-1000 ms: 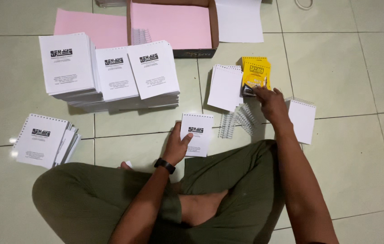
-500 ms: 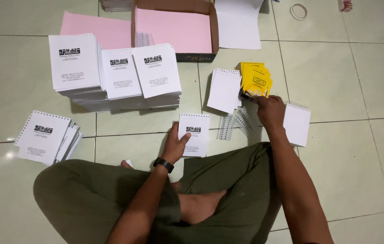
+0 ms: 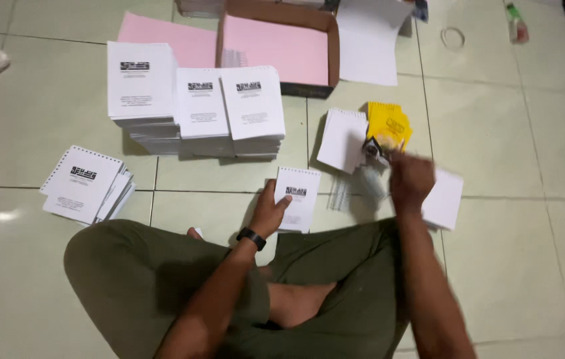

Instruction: The person sits on the floor and assembles spiral-bound notebooks by hand. They pick up stacks of white paper, align them with spiral binding coils, and insert the coils into the holes. They also handle yellow covers and place the finished notebooks into a pile.

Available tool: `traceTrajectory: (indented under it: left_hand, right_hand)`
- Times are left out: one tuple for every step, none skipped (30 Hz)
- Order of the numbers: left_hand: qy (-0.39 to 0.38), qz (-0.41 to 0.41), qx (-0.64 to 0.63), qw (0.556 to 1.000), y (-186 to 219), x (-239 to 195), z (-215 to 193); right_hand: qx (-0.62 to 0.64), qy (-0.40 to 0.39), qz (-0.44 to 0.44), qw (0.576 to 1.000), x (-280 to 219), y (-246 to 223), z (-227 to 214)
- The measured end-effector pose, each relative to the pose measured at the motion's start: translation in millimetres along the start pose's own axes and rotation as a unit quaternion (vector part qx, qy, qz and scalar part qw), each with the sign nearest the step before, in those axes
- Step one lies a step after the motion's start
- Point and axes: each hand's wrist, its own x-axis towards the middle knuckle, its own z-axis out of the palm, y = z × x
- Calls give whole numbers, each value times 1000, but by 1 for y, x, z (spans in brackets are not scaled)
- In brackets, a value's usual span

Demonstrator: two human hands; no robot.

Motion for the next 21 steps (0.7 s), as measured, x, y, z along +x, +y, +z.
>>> traceTrajectory:
  left_hand:
    - [11, 6, -5, 1000, 7, -2, 1]
    - [7, 11, -15, 1000, 14, -4, 2]
    - [2, 11, -22, 1000, 18, -13, 2]
    - [12, 10, -26, 1000, 21, -12, 5]
    - [9, 21, -32, 999, 23, -14, 7]
    - [6, 32, -38, 999, 25, -16, 9]
    - [8, 30, -36, 999, 14, -14, 8]
    - [7, 32, -73, 997, 4, -12, 7]
    - [3, 38, -110, 993, -5, -5, 8]
    - [2, 40, -108, 993, -3, -3, 5]
    - [-1, 33, -144, 989, -2, -3, 4]
    - [-5, 25, -179, 984, -1, -3, 3]
    - [-5, 25, -180, 983, 5, -5, 3]
    - [3, -4, -191, 982, 12, -6, 2]
    - [13, -33, -202, 979, 18, -9, 1]
    - [15, -34, -203, 979, 21, -12, 3]
    - [34, -45, -244, 968, 25, -15, 5]
    - [53, -56, -285, 955, 28, -17, 7]
    - [53, -56, -284, 956, 30, -17, 9]
    - [72, -67, -322, 942, 31, -18, 12]
    - [89, -79, -361, 925, 31, -19, 16]
  right_hand:
    - [5, 9, -8, 1000, 18, -22, -24]
    - [72, -255, 74, 961, 34, -44, -49]
    - [130, -502, 149, 842, 42, -68, -79]
    - [133, -501, 140, 844, 49, -88, -90]
    - [191, -259, 59, 945, 52, -111, -105]
    - [236, 10, -21, 972, 55, -133, -120]
    - [239, 10, -20, 971, 57, -142, -127]
    - [317, -18, -22, 948, 59, -150, -134]
    - [388, -42, -24, 920, 63, -155, -139]
    - [387, -40, -23, 921, 55, -160, -133]
    - [399, -65, -21, 915, 46, -164, -130]
    - [410, -89, -18, 908, 37, -169, -126]
    - [410, -90, -19, 908, 34, -170, -125]
    - [410, -101, -15, 906, 32, -171, -124]
    - [413, -112, -12, 904, 29, -172, -123]
    - [414, -113, -14, 903, 32, -172, -125]
    - [414, -114, -14, 903, 35, -173, -126]
    - [414, -114, -15, 903, 38, -173, -128]
    - [414, -114, -14, 903, 36, -173, -125]
    - [415, -107, -19, 903, 34, -172, -122]
    - [414, -102, -23, 904, 31, -171, -121]
